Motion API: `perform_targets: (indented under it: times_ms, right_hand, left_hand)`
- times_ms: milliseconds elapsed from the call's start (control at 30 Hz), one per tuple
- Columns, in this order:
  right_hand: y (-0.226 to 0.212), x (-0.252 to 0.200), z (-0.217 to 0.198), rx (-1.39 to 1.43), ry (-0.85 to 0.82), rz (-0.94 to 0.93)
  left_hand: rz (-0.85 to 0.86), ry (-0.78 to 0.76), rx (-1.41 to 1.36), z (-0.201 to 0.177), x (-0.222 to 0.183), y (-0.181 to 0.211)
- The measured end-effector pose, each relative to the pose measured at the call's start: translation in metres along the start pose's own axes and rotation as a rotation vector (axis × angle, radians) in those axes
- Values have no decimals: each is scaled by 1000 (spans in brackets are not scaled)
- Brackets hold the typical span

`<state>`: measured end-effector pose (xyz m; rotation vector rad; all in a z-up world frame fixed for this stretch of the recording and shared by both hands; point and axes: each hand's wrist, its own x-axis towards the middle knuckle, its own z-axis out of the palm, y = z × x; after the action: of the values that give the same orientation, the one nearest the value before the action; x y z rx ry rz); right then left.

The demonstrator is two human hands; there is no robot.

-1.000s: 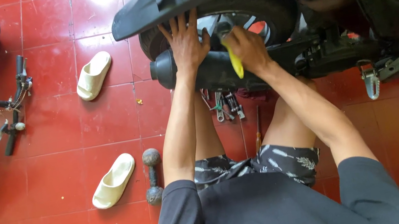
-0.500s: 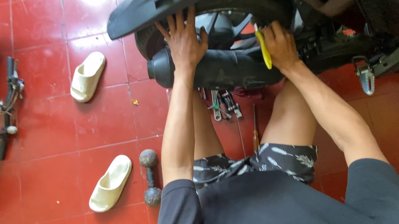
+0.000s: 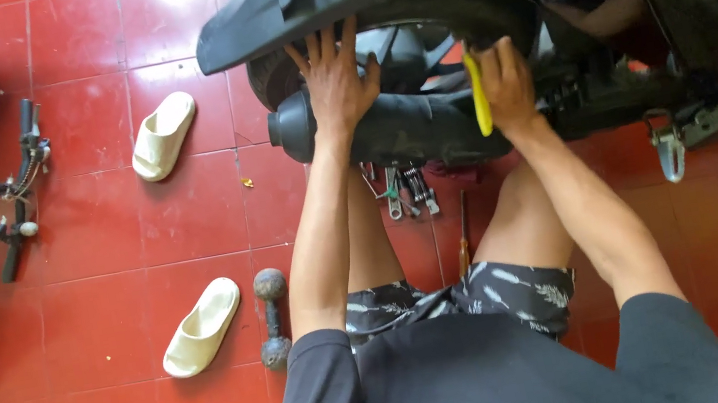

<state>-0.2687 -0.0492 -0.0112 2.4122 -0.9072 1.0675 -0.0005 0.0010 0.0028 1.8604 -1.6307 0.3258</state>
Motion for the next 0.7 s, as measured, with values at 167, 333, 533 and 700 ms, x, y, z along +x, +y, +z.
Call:
perform_targets:
  times_ms: [167, 333, 533, 700]
  right_hand:
    - [-34, 42, -12, 167, 18, -19]
    - [-3, -1, -6, 81, -79, 68]
    - [-15, 5, 14, 24, -101, 84]
    - [-71, 74, 20, 96, 21, -157]
  left_hand:
    - [11, 0, -120, -1, -4, -5]
    - [-5, 93, -270, -1, -2, -6]
    - [38, 54, -113, 11, 1, -2]
    - [98, -49, -55, 1, 10, 9]
